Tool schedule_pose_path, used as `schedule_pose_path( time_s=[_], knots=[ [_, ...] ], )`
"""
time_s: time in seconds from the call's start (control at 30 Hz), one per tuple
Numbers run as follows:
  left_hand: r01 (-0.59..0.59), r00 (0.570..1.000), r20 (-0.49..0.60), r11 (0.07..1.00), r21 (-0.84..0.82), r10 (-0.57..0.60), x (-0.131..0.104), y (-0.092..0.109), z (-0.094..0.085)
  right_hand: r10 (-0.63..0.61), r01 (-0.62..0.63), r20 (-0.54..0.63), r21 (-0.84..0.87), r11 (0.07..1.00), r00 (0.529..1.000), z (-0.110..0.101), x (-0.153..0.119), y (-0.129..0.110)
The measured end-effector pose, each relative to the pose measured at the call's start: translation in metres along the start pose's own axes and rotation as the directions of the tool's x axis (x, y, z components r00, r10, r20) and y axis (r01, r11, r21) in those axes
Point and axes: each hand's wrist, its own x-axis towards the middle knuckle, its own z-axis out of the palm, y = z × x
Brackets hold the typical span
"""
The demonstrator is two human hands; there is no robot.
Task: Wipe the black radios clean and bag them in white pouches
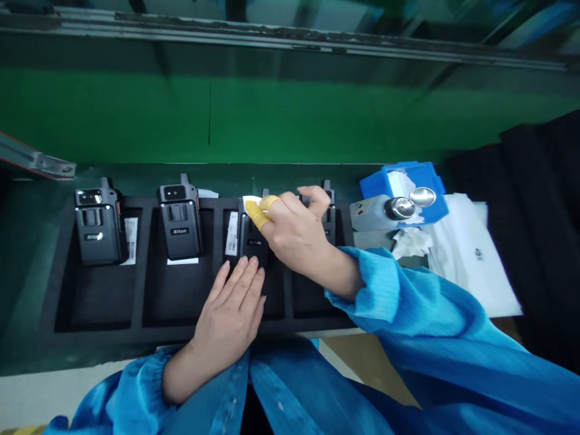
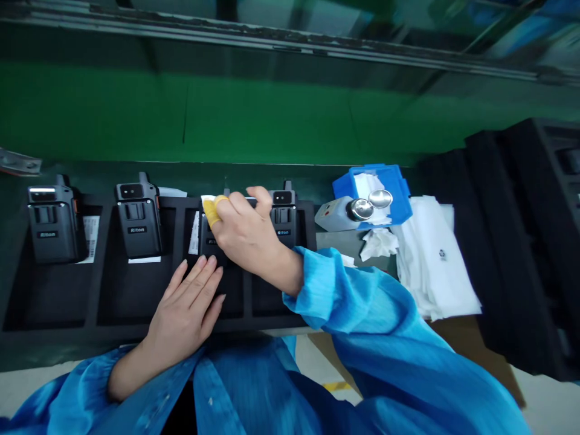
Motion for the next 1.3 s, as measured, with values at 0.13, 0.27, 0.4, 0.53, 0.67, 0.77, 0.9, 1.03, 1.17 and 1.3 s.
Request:
schedule_pose_path(
  time_s=[0.13,0.27,0.4,0.53,0.67,0.77,0.9,1.03,1.17,1.3],
  knots=[
    [0.005,1.000,0.013,1.000,-0.011,-0.005,0.000,0.000,-0.001,0.036,-0.037,0.050,0.021,0.999,0.998,0.003,-0.001,0.004],
    [0.006,1.000,0.011,1.000,-0.030,-0.006,-0.001,0.000,0.000,0.130,-0.131,0.069,0.006,0.991,0.989,-0.001,-0.018,0.016],
    [0.030,0.999,0.018,0.997,-0.070,-0.029,-0.002,0.000,0.001,0.157,-0.160,-0.080,-0.027,0.987,0.984,-0.017,-0.034,0.018],
    [0.025,0.999,0.022,0.997,-0.079,-0.024,-0.002,0.000,0.001,0.122,-0.118,-0.065,0.055,0.991,0.990,-0.029,-0.040,0.001],
    [0.027,0.999,0.030,0.997,-0.067,-0.025,-0.002,0.000,0.001,0.045,-0.041,-0.029,0.145,0.989,0.999,-0.029,-0.036,-0.019],
    [0.032,0.999,0.031,0.996,-0.081,-0.030,-0.002,0.000,0.000,0.025,-0.026,0.010,0.156,0.987,1.000,-0.029,-0.031,-0.027],
    [0.027,0.999,0.030,0.996,-0.090,-0.025,-0.002,-0.001,0.000,0.041,-0.047,0.050,0.110,0.993,0.998,-0.030,-0.035,-0.025],
    [0.015,1.000,0.024,0.995,-0.101,-0.013,-0.002,-0.002,0.002,0.095,-0.095,0.036,-0.012,0.995,0.995,-0.030,-0.048,-0.014],
    [0.013,1.000,0.001,0.990,-0.140,-0.013,-0.003,-0.002,-0.001,0.164,-0.163,0.020,-0.065,0.985,0.986,-0.033,-0.046,-0.005],
    [0.064,0.995,-0.061,0.985,-0.161,-0.075,-0.009,-0.015,-0.014,0.197,-0.198,0.024,0.059,0.978,0.980,-0.033,-0.025,0.000]
  ],
)
